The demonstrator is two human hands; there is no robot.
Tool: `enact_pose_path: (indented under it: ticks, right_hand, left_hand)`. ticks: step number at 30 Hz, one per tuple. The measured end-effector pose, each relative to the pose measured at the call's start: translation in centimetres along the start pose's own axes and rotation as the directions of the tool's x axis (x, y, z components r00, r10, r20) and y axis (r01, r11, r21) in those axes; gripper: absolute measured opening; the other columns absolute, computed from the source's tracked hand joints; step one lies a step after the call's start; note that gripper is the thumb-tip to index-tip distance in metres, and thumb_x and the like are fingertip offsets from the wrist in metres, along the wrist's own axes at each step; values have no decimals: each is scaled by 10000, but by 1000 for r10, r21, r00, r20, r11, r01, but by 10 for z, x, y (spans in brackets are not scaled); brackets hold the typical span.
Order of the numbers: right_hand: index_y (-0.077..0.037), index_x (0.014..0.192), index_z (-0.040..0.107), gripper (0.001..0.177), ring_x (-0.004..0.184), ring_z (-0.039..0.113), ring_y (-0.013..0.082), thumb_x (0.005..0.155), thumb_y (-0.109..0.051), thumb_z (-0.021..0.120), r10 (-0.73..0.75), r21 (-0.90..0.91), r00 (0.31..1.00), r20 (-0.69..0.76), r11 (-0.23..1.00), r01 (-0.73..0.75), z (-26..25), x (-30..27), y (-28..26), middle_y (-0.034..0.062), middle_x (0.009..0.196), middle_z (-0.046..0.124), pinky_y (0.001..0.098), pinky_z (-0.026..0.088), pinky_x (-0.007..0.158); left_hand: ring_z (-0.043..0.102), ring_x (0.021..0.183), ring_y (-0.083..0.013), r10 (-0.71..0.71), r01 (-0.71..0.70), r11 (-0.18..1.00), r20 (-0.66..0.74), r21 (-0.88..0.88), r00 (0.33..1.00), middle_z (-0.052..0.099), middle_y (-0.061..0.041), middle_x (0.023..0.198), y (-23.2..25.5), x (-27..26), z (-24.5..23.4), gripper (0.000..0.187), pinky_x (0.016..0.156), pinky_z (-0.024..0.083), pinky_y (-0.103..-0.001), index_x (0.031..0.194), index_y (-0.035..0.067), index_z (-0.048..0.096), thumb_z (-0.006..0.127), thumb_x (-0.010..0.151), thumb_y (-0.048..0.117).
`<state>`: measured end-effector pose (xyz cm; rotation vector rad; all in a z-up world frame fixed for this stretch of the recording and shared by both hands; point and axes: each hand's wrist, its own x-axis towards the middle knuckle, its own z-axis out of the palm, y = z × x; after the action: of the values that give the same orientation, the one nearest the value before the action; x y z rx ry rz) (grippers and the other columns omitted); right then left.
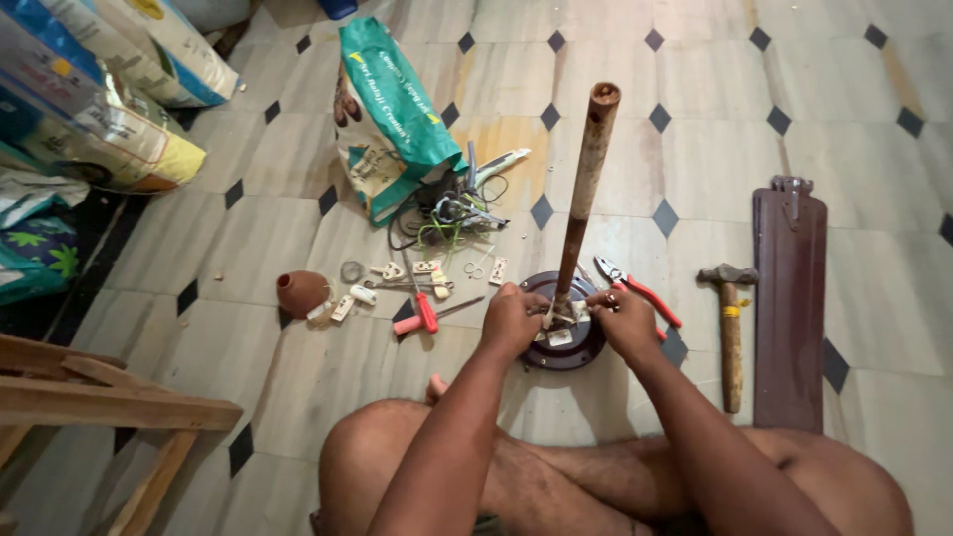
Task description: The person sits on the floor and assembles the central hub of an electric fan. They insert a metal rod into the hub and use their hands to tighten a nut onto the rod, securing the assembly.
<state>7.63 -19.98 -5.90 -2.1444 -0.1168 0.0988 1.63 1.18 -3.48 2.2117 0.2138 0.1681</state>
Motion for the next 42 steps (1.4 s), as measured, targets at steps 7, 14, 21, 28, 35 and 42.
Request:
enact_pose_path:
  ticks: [7, 14, 21, 28, 35, 42]
  right_hand:
    - [-97, 956, 805, 135, 862, 742, 244, 836, -111, 744, 17, -90, 1000, 26, 996, -15, 3, -15, -18, 129, 930, 762, 364, 572, 792]
    - [-68, 930, 773, 124, 876, 729, 236, 808, -87, 764, 23, -78, 998, 62, 997, -18, 2, -18, -23, 118, 941, 740, 364, 567, 804]
    - [-69, 942, 775, 139, 817, 751, 191, 808, -108, 779, 59, -29, 995, 76, 998, -57, 1, -17, -19, 69, 864, 767, 337, 577, 767]
    - [-32, 841, 714, 210, 690, 643, 124, 717, -64, 880, 182, 79, 972, 149, 978, -195, -4, -15, -17, 44, 751, 712, 300, 525, 641]
    - [-35, 806, 695, 245, 668, 614, 129, 729, -135, 905, 198, 68, 971, 136, 976, -208, -8, -21, -25, 39, 737, 702, 308, 489, 619]
    - [-55, 828, 735, 221, 711, 633, 98, 800, -227, 871, 146, 98, 989, 27, 984, -148, -14, -17, -19, 32, 782, 719, 271, 499, 664]
  left_hand:
    - [619, 1005, -319, 251, -253, 942, 35, 223, 967, 671, -88, 952, 4, 3, -4, 76, 898, 523, -419, 814, 84, 774, 771, 746, 51]
    - [616, 1021, -323, 261, -270, 935, 71, 231, 963, 674, -88, 954, 6, 1, -7, 74, 898, 521, -422, 829, 90, 771, 758, 767, 53]
    - [649, 935, -314, 154, -149, 976, -16, 160, 988, 670, -99, 897, 12, 1, -8, 101, 847, 531, -419, 785, 72, 734, 815, 726, 67]
    - [682, 856, -291, -75, 77, 995, -29, 60, 997, 671, -99, 900, 7, 6, -6, 228, 783, 546, -405, 895, 88, 712, 846, 711, 85]
    - [682, 876, -306, 78, -71, 988, -41, 138, 996, 682, -115, 893, -1, 8, 4, 158, 792, 547, -414, 852, 58, 761, 854, 724, 69]
    - [729, 868, -254, -239, 239, 971, 9, 25, 971, 735, -88, 919, -13, 22, 2, 138, 812, 557, -343, 946, 71, 773, 813, 816, 97]
